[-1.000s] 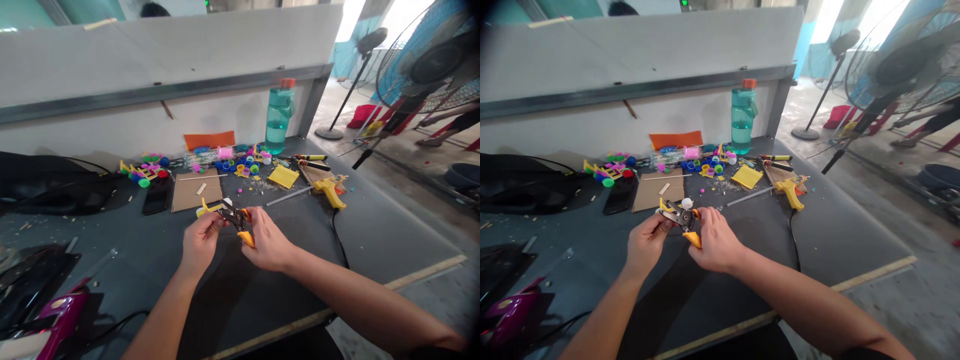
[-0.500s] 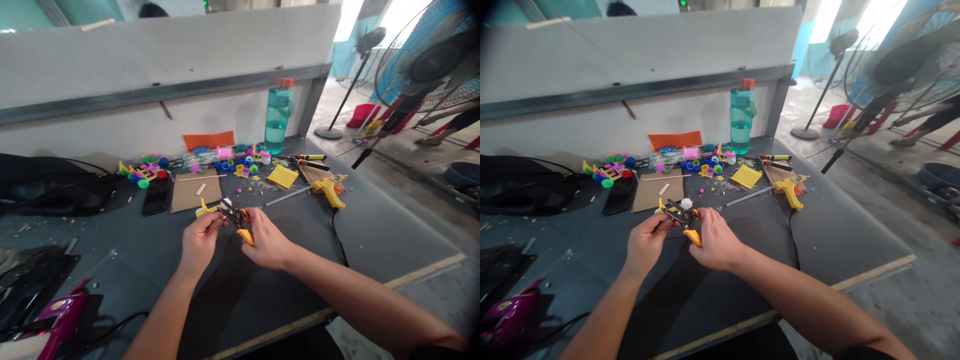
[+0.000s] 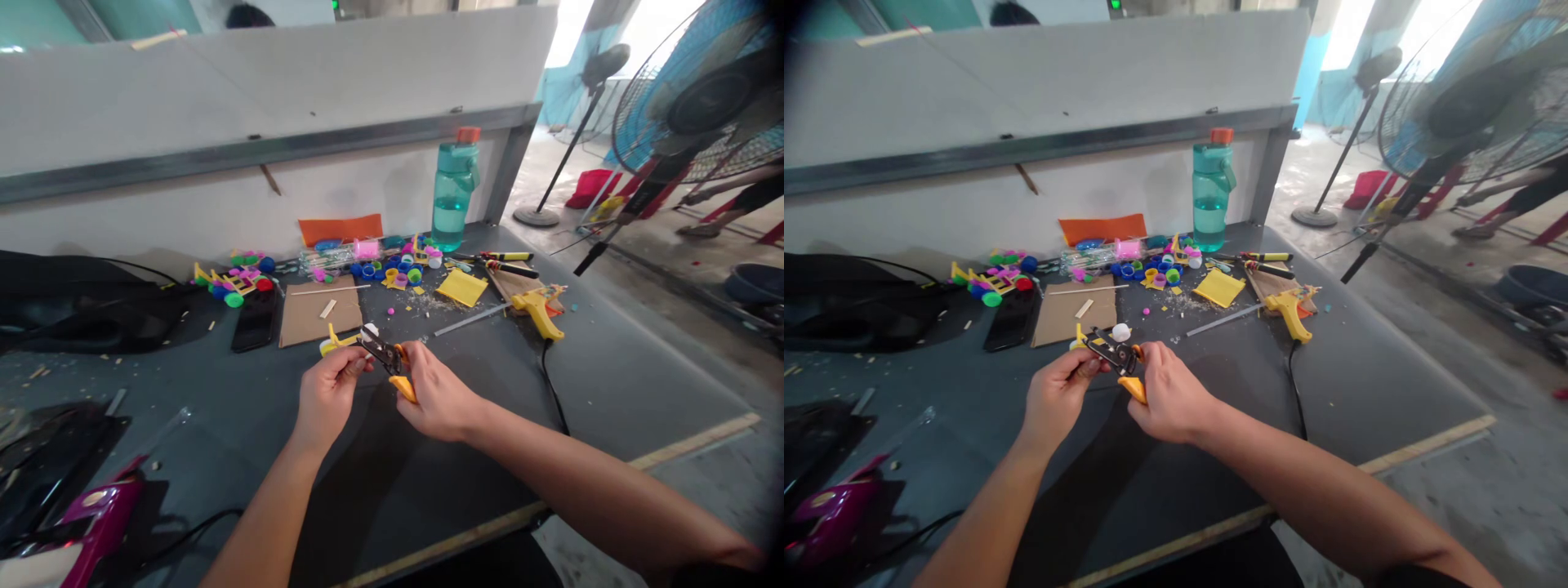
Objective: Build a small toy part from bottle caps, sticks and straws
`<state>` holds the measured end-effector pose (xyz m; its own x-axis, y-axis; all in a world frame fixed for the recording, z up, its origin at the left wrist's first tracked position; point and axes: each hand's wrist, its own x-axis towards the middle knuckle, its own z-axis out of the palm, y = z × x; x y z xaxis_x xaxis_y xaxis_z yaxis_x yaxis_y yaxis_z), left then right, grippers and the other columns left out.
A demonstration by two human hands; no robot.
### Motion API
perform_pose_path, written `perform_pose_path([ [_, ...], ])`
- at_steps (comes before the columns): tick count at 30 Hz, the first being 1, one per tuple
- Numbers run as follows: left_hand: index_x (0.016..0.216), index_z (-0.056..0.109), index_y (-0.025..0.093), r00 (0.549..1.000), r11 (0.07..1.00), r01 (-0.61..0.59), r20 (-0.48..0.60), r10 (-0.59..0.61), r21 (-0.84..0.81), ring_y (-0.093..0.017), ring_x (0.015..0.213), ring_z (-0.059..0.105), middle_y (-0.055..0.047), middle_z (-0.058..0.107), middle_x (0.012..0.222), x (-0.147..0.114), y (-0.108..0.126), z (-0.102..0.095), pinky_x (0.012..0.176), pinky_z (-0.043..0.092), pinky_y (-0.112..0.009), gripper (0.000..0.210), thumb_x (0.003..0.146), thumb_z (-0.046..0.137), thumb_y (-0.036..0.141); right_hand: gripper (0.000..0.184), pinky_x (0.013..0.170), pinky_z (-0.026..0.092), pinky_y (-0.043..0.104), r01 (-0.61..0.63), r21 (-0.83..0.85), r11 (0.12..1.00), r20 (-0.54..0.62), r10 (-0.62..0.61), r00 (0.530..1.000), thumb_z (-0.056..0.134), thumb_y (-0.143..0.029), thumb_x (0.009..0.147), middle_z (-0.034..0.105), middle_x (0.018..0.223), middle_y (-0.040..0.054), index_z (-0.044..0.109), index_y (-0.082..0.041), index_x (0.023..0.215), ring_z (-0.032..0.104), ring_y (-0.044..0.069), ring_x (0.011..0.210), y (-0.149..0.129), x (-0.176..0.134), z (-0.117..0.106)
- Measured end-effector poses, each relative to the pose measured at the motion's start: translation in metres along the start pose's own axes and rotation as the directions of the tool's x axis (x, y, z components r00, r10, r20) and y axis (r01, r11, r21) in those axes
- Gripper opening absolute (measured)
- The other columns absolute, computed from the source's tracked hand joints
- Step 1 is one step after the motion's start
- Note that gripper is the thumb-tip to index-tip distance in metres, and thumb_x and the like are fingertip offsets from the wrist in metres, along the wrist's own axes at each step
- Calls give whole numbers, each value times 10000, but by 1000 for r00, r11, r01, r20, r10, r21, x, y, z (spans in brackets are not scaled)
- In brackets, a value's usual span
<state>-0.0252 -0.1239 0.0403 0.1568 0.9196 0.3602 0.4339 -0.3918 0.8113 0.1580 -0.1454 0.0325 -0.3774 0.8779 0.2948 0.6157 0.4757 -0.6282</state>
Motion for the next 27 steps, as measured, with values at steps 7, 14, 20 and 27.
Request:
perform_pose_path([
  [7, 828, 674, 176, 1000, 1000, -2, 10, 2, -2, -145, 717, 636, -9, 690, 740, -1, 0, 0, 698, 484, -237, 155, 851, 557, 275, 360, 769, 468, 344, -17, -47, 999, 37, 19, 999, 486, -169, 698, 497, 943, 100, 372, -155, 1039, 515, 211, 847, -1, 0, -2],
  [14, 805, 677, 174, 1000, 1000, 13, -2, -13, -3, -149, 699, 636, -9, 691, 723, 0, 1, 2, 682, 485, -238, 153, 837, 562, 268, 317, 709, 463, 325, -73, -146, 987, 69, 83, 994, 470, -206, 708, 525, 925, 97, 369, -165, 1006, 541, 212, 795, -3, -1, -7],
  [20, 808, 678, 171, 999, 999, 46, 6, -46, -11, -151, 707, 633, -15, 690, 734, 0, -4, 3, 693, 483, -244, 160, 836, 558, 274, 288, 664, 442, 309, -119, -239, 964, 78, 142, 987, 467, -240, 727, 551, 914, 99, 363, -172, 987, 568, 212, 746, -4, 0, -11],
  [27, 817, 678, 174, 998, 998, 64, 6, -64, -16, -157, 716, 635, -20, 690, 737, 1, -7, 4, 696, 481, -247, 164, 830, 559, 287, 301, 662, 429, 313, -157, -304, 940, 110, 198, 974, 476, -271, 749, 578, 953, 117, 370, -165, 1010, 600, 229, 761, -7, 2, -13],
])
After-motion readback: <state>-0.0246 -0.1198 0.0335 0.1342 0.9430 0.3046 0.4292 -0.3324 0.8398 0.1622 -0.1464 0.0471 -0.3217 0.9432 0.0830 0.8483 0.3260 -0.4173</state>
